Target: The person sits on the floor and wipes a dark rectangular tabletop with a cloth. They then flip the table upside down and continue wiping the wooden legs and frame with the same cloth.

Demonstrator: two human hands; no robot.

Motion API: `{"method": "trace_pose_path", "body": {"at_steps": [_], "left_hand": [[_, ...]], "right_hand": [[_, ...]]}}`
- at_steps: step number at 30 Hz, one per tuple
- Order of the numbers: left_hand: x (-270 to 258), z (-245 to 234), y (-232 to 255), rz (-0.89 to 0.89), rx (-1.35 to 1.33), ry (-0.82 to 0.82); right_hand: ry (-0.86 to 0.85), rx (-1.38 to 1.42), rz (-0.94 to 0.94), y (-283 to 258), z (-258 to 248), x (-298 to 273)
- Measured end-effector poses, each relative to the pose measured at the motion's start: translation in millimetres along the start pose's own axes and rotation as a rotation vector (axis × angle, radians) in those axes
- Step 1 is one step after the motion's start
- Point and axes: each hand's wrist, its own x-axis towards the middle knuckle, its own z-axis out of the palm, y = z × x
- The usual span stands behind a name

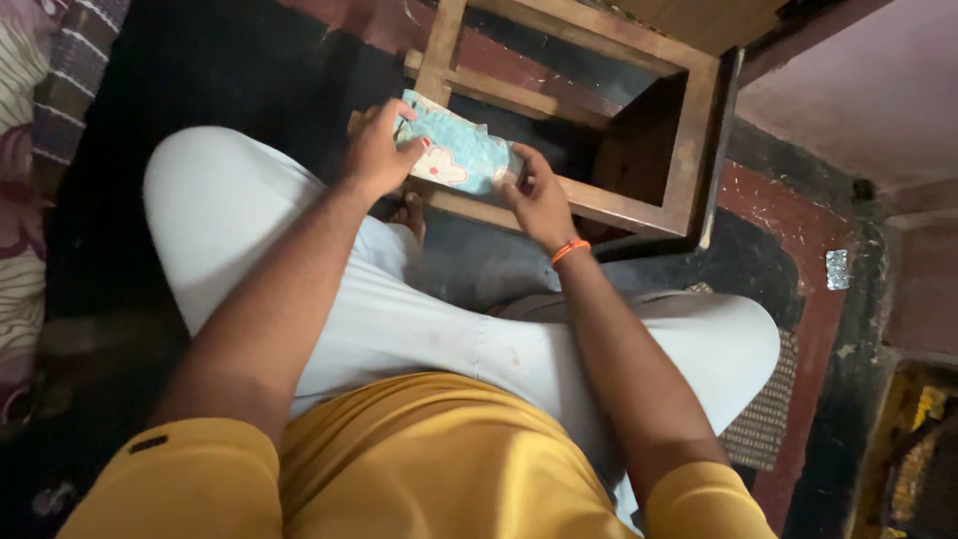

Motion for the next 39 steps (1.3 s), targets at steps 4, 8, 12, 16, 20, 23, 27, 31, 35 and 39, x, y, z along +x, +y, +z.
{"method": "trace_pose_path", "body": {"at_steps": [4, 8, 12, 16, 20, 23, 27, 31, 35, 39], "left_hand": [[-6.9, -7.8, 22.6, 0.085, 0.19, 0.121], [-7.3, -16.9, 34.0, 0.175, 0.25, 0.145], [3.6, -14.4, 34.5, 0.106, 0.202, 0.085], [14.8, -7.1, 19.4, 0.034, 0.009, 0.12], [29.2, -2.0, -6.8, -0.247, -0.288, 0.057], [21.0, 4.6, -8.3, -0.107, -0.219, 0.142], [6.3, -11.1, 28.3, 0.152, 0.286, 0.073], [4.0, -19.4, 48.8, 0.413, 0.299, -0.297], [16.2, -5.6, 39.8, 0.387, 0.487, -0.387], [30.7, 8.7, 15.9, 0.398, 0.588, -0.437]], "right_hand": [[0.128, -0.207, -0.121, 4.2, 6.4, 0.6], [0.136, -0.324, -0.09, -3.8, 4.2, 2.1], [0.217, -0.304, -0.163, -22.3, 7.0, -1.0], [0.161, -0.092, -0.256, -19.1, 6.6, 17.6], [0.246, -0.022, -0.095, -18.1, 6.0, 48.2], [0.109, -0.213, -0.163, -11.8, 14.9, 42.4], [0.164, -0.566, -0.344, -5.4, 22.3, 26.7], [0.117, -0.609, -0.386, -14.6, 24.3, 9.0], [0.037, -0.707, -0.334, -29.2, 27.3, 5.9], [0.041, -0.734, -0.25, -26.0, 31.1, 6.6]]}}
